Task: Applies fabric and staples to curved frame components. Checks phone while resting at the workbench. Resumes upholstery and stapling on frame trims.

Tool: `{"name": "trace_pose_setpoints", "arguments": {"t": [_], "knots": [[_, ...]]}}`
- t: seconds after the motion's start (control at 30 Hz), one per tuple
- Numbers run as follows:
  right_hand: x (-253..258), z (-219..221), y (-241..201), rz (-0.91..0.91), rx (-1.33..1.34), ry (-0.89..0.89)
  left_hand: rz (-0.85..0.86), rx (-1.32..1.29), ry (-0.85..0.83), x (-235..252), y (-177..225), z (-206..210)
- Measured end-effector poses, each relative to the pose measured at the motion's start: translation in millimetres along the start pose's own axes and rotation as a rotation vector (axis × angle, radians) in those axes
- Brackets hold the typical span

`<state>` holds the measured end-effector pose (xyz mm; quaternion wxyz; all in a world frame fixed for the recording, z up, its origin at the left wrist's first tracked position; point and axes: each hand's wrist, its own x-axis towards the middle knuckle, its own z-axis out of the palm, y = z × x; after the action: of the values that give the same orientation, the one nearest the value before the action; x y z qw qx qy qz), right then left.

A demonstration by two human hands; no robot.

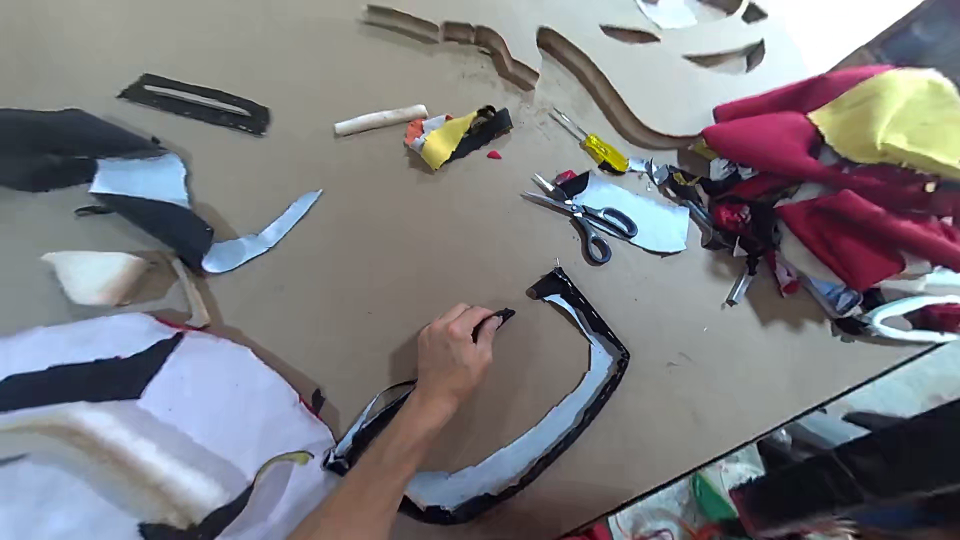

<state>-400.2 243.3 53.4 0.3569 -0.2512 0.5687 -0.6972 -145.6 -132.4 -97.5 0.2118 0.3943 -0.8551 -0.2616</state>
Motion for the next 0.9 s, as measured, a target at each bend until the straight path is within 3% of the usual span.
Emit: {"name": "trace_pose_setpoints", "arguments": {"t": [0.07,0.1,0.17,0.23,0.33,0.43,0.5,0.6,0.67,0.8,0.9], "knots": [[14.6,20.2,30.3,0.084,0.154,0.145,0.007,0.008,0.054,-5.6,-3.6,6.7],[22.5,36.6,38.3,0.206,0.309,0.054,0.016,0.035,0.069,-6.9,-3.7,9.6],[37.9,60.4,53.3,0.422,0.542,-0.323,0.021,0.114,0.056,-6.5,0.4,11.6],[42.6,100.7,62.8,0.518,0.540,-0.472,-0.011,0.175,-0.021,-7.5,5.4,10.0],[48.6,153.5,76.4,0.619,0.375,-0.480,-0.046,0.228,-0.083,-5.5,10.2,8.2],[69.2,178.8,74.5,0.608,0.344,-0.605,-0.036,0.231,-0.041,-3.3,10.9,8.3],[82.7,193.0,85.7,0.645,0.332,-0.580,-0.047,0.220,-0.050,-2.5,10.9,7.3],[91.6,194.0,144.6,0.922,0.224,-0.440,-0.070,0.192,-0.133,-5.0,12.8,1.5],[101.7,193.5,140.7,0.984,0.198,-0.415,-0.048,0.181,-0.120,1.1,10.3,-2.2],[105.2,165.3,85.4,0.780,0.190,-0.345,-0.039,0.181,-0.062,-3.3,7.6,5.9],[103.6,105.7,58.6,0.668,0.129,-0.228,-0.104,0.039,-0.065,-1.2,5.8,2.2]]}}
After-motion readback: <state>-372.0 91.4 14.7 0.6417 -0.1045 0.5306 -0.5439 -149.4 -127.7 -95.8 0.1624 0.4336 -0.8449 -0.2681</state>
